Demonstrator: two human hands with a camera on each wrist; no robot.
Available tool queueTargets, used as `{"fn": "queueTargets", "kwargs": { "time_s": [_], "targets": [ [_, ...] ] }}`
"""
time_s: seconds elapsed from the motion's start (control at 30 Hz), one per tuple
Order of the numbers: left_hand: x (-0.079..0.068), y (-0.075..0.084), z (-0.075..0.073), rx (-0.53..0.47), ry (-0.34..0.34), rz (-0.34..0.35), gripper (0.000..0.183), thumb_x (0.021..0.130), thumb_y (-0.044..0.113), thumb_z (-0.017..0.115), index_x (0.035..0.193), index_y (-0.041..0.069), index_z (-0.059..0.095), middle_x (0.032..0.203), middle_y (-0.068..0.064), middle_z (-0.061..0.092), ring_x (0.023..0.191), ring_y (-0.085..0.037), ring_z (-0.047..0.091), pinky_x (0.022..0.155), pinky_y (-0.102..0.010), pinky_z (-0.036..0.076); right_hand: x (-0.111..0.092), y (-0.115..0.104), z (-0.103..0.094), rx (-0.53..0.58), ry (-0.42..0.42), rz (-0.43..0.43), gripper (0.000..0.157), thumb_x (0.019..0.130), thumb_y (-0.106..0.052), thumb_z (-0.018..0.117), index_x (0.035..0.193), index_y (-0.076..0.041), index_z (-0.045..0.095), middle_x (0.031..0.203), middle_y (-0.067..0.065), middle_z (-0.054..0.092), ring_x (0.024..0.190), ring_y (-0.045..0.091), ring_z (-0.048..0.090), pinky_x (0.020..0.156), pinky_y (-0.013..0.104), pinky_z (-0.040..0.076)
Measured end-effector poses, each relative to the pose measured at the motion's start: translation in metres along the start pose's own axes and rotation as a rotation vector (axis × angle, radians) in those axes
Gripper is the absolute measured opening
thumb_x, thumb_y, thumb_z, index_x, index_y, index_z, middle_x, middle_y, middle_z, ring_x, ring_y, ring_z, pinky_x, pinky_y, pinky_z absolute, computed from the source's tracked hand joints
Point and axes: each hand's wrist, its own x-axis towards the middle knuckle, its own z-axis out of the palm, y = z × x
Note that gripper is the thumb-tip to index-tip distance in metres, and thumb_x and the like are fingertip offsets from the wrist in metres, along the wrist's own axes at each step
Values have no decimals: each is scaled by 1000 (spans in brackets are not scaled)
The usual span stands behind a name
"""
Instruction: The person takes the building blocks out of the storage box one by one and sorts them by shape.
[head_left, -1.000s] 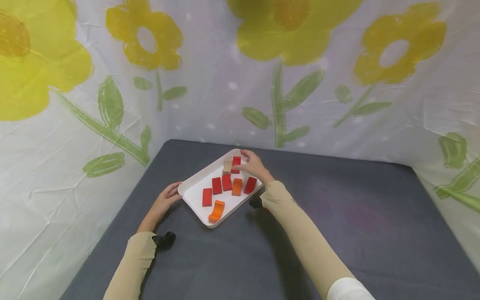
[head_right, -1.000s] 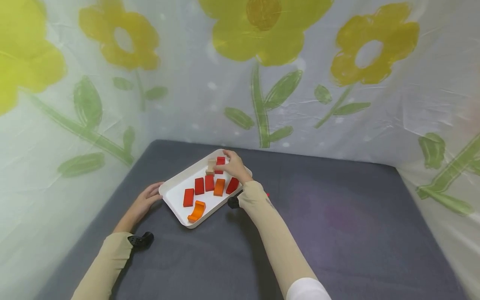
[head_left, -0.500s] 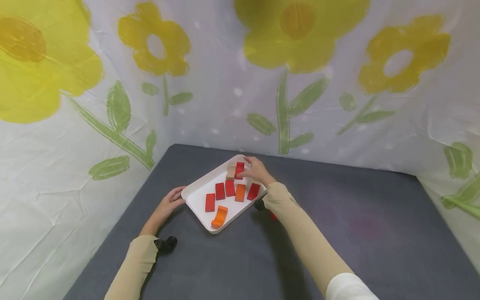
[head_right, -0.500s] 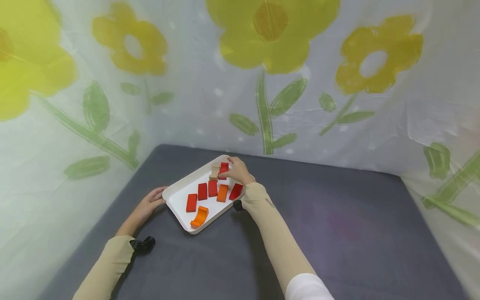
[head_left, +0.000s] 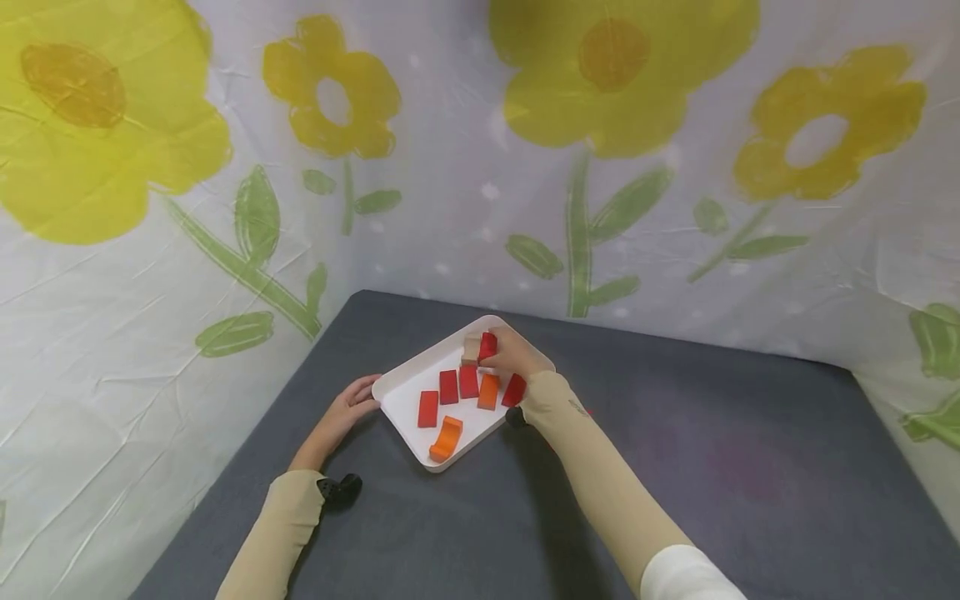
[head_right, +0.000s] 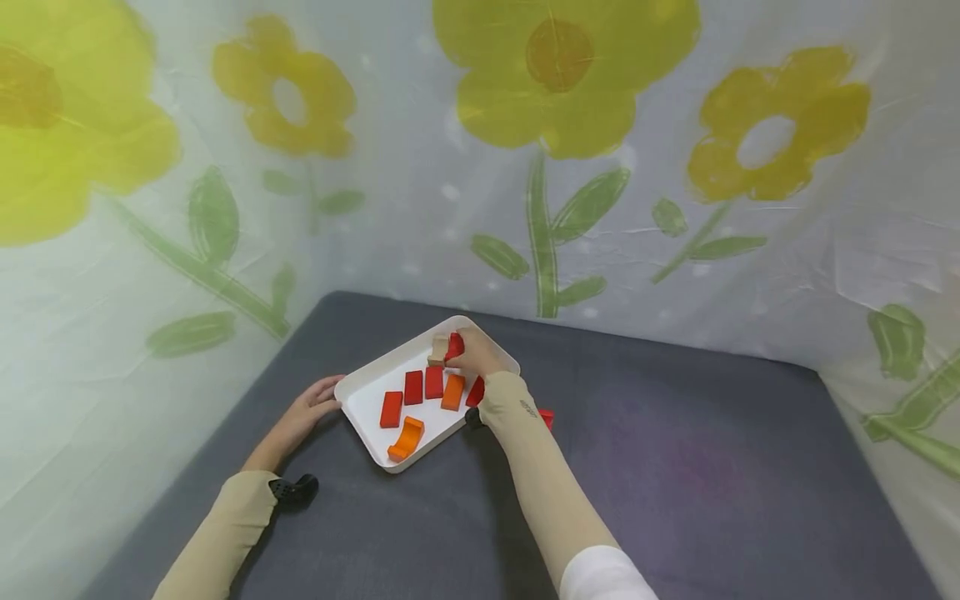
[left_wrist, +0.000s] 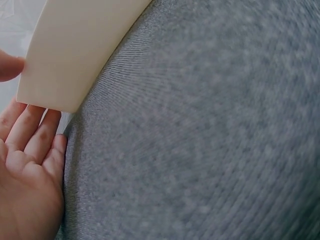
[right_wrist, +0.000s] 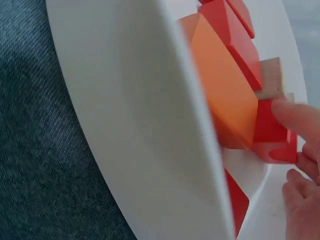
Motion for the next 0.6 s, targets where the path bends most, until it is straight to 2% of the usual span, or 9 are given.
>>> {"fn": "queueTargets", "kwargs": {
  "time_s": [0.17,0.2,0.27,0.4,0.43,0.5,0.6],
  "targets": [
    [2,0,-1,-11,6,3,48,88,3,54,131,-6,35,131,-25,38,114,-23,43,83,-18,36,1,-5,0,5,42,68,65,77,-14,71,131,-1,38,120,12,47,103,23,45,87,32,40],
    [2,1,-1,-11,10,0,48,88,3,55,131,-6,35,131,-25,38,114,-22,43,82,-18,36,-4,-12,-5,8,40,83,65,78,-13,70,132,0,37,122,13,46,104,24,44,87,33,40],
    [1,4,-1,-14,12,-8,49,88,3,55,131,-6,35,132,-25,38,116,-27,40,82,-18,36,-4,-12,-6,4,36,116,64,78,-15,70,132,-1,38,122,13,47,105,24,45,87,33,40],
    [-2,3,-1,17,16,-10,49,87,4,56,130,-6,36,130,-26,39,115,-22,42,81,-17,36,-9,-8,-3,35,43,149,59,77,-15,71,128,-3,44,117,12,51,102,24,47,85,36,42],
    [-2,3,-1,20,13,-7,49,87,4,56,130,-7,36,130,-27,39,115,-22,42,81,-17,36,-5,-1,0,36,50,151,60,76,-16,72,127,-3,45,117,11,51,102,23,47,86,36,41],
    [-3,-1,-1,39,13,-1,49,87,5,57,130,-7,37,129,-27,39,112,-17,44,81,-17,37,-7,1,1,46,61,143,61,75,-16,73,127,-2,45,119,12,50,104,24,46,87,37,40],
    [-1,-1,-1,32,13,7,49,87,5,57,130,-7,37,129,-27,40,111,-16,45,81,-17,37,-8,3,-3,38,79,130,61,74,-16,73,127,0,46,120,14,49,105,25,46,88,37,39]
  ]
}}
